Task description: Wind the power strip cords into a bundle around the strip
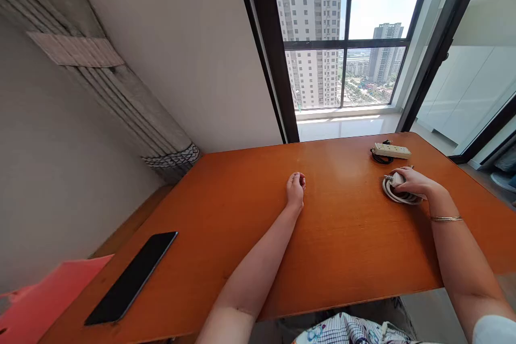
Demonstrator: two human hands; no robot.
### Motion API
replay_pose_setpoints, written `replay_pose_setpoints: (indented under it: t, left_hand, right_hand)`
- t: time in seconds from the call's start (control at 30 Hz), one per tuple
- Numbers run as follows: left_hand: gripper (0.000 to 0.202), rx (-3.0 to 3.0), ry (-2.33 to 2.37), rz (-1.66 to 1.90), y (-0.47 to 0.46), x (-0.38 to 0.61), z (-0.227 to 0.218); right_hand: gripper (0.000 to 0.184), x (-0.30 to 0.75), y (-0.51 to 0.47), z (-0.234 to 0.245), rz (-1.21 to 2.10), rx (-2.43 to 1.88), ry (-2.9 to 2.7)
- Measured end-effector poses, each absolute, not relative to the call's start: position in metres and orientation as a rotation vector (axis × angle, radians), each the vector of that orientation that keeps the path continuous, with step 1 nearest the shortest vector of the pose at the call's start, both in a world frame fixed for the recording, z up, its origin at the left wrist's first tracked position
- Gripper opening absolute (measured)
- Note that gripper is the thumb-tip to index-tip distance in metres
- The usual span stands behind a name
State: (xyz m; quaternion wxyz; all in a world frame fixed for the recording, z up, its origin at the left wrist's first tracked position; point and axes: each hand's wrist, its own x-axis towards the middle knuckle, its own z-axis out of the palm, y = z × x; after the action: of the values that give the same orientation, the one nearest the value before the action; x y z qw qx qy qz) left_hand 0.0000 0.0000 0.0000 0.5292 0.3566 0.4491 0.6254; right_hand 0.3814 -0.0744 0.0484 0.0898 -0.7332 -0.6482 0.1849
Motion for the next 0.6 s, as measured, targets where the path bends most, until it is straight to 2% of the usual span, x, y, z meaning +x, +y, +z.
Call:
replay_pose_setpoints:
  t: [0.2,0.33,0.47,0.6]
  left_hand:
    - [0.021,1.097,1.036,1.205,-0.01,0.012,0.002]
    - [0.038,1.38,0.929,0.908,-0.023,0.02,0.002]
    - [0.053,1.519,0.832,0.869,-0.029,0.023,0.001]
    - [0.05,1.543,0.903,0.915,-0.023,0.019,0.003]
  right_hand:
    - [0.051,0.331,-0.067,0.054,0.683,-1.854,-1.849]
    - [0.054,0.291,-0.063,0.048,0.939,-1.552,-1.532]
    - [0.058,0.259,-0.064,0.041,1.154,-1.258,-1.141]
    - [0.054,0.248,-0.064,0.039,1.285,-1.151,-0.972]
